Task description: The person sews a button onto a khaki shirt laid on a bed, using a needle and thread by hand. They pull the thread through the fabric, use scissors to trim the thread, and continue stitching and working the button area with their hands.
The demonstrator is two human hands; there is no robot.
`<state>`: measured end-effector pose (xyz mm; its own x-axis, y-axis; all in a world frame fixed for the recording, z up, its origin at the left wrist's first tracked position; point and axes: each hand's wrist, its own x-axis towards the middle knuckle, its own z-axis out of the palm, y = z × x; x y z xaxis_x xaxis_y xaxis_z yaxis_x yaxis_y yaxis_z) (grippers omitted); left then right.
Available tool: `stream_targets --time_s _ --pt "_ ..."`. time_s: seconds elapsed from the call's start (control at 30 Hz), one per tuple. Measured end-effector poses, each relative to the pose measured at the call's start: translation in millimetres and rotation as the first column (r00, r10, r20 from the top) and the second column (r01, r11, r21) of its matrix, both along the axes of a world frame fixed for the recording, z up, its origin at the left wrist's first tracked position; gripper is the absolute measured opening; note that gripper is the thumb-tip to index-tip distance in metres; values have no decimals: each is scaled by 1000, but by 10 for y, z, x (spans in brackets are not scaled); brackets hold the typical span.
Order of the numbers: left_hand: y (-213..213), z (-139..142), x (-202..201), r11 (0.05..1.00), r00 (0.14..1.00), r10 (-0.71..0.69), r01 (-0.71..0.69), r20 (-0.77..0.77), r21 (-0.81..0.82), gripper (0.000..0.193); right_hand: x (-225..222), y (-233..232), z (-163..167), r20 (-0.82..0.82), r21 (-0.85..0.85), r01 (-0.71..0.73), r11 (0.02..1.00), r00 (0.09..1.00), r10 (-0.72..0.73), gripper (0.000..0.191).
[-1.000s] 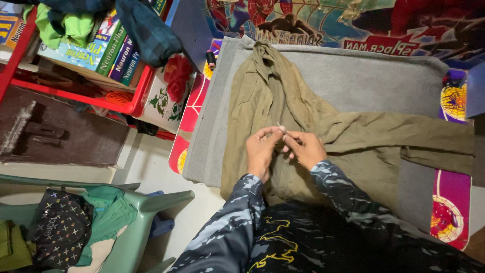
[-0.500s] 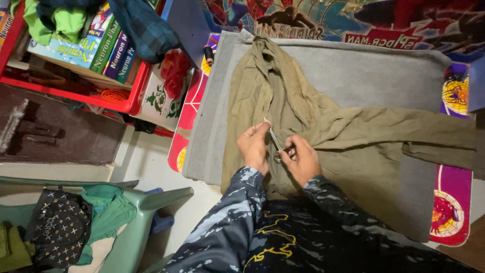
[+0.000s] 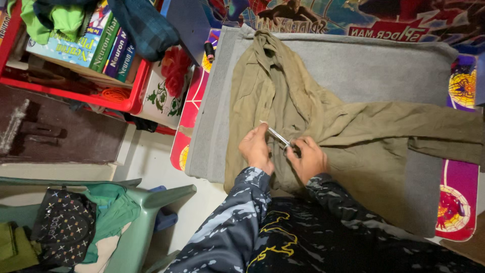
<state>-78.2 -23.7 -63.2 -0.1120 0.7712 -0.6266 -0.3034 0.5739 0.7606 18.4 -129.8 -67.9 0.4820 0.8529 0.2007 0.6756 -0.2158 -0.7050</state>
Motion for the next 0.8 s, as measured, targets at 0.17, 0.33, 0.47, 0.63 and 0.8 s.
stream_targets --time_s 0.17,0.33,0.47,0.63,0.8 --pt "51 34 7 924 956 -286 294 -69 246 29 90 23 -188 -52 -273 52 961 996 -68 35" --pt "-64 65 -300 563 460 -346 799 -818 211 32 257 -238 -315 0 -126 66 990 998 -66 42" --pt "-74 -6 -405 397 219 -279 913 -935 96 25 316 -375 -213 0 -280 3 960 1000 -3 43" --pt "27 -188 -356 574 499 -363 785 -787 234 26 259 -408 52 -9 -446 -11 895 1000 7 47" --pt "69 -292 -323 742 690 -549 662 -471 106 31 222 -391 228 16 -536 0 844 1000 11 46"
